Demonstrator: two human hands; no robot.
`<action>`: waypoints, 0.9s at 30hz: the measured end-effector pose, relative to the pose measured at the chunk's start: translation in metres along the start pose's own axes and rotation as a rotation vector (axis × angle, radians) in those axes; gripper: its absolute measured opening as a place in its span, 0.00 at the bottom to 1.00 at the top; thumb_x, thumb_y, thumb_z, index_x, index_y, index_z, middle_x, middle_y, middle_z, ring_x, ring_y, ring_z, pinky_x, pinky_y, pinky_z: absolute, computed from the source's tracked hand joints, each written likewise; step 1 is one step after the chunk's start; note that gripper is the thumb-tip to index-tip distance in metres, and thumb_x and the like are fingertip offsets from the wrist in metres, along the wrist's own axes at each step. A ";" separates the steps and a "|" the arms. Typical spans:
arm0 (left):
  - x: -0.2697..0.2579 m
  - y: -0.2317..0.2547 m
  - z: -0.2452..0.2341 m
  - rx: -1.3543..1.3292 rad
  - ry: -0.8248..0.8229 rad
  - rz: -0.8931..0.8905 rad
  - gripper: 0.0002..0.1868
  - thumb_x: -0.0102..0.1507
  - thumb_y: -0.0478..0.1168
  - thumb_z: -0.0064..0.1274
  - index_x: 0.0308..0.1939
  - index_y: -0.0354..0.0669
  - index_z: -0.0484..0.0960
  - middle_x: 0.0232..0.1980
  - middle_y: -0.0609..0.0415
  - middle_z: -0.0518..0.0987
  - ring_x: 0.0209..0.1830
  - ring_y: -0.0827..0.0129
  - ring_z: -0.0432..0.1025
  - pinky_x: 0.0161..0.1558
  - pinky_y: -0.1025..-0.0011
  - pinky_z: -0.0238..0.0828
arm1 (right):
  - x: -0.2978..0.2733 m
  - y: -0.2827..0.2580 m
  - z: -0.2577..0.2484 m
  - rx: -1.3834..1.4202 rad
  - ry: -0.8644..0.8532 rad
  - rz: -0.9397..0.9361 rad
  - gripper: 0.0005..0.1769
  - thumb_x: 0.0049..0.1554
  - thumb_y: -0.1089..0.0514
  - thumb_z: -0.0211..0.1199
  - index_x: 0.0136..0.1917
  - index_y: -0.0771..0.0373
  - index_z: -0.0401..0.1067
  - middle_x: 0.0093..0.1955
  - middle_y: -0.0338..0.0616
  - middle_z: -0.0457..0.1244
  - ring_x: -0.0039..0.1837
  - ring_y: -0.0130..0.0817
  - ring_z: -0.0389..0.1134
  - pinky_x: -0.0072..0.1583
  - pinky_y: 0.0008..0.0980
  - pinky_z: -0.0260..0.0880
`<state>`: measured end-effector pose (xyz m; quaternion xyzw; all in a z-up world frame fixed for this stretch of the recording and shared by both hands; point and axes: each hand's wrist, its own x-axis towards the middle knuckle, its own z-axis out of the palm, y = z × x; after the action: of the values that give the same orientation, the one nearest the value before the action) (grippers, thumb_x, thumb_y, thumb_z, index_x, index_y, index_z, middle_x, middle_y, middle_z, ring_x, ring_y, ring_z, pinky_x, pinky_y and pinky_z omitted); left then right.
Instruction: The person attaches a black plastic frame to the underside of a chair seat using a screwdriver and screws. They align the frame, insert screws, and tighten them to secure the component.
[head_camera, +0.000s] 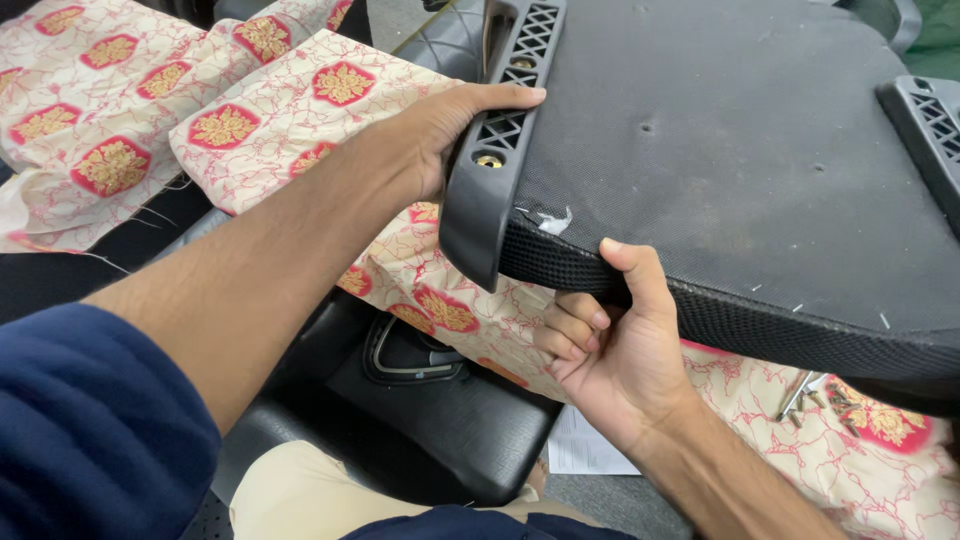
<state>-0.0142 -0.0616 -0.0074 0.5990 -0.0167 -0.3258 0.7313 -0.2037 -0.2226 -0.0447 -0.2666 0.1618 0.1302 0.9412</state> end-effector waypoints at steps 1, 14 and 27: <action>-0.002 0.001 0.004 0.031 0.012 0.008 0.25 0.50 0.47 0.69 0.47 0.37 0.83 0.40 0.50 0.87 0.34 0.66 0.82 0.41 0.60 0.84 | -0.004 0.000 -0.003 0.002 -0.012 0.006 0.18 0.54 0.45 0.64 0.38 0.55 0.59 0.25 0.29 0.45 0.29 0.21 0.45 0.33 0.24 0.49; -0.004 -0.021 0.009 -0.046 -0.032 0.094 0.23 0.56 0.44 0.63 0.50 0.33 0.81 0.41 0.48 0.86 0.32 0.69 0.82 0.38 0.70 0.84 | -0.049 -0.044 -0.033 -0.793 0.054 0.420 0.17 0.63 0.47 0.55 0.53 0.63 0.70 0.38 0.37 0.58 0.37 0.24 0.54 0.39 0.25 0.57; 0.008 -0.047 -0.010 -0.172 -0.004 0.065 0.18 0.62 0.46 0.58 0.47 0.36 0.82 0.36 0.52 0.85 0.25 0.72 0.79 0.28 0.75 0.80 | 0.001 -0.091 0.042 -0.971 -0.179 -0.180 0.14 0.58 0.70 0.58 0.59 0.68 0.72 0.56 0.47 0.71 0.53 0.27 0.71 0.59 0.25 0.72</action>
<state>-0.0247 -0.0603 -0.0546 0.5326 -0.0094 -0.3032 0.7901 -0.1628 -0.2743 0.0306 -0.6745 -0.0224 0.1312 0.7262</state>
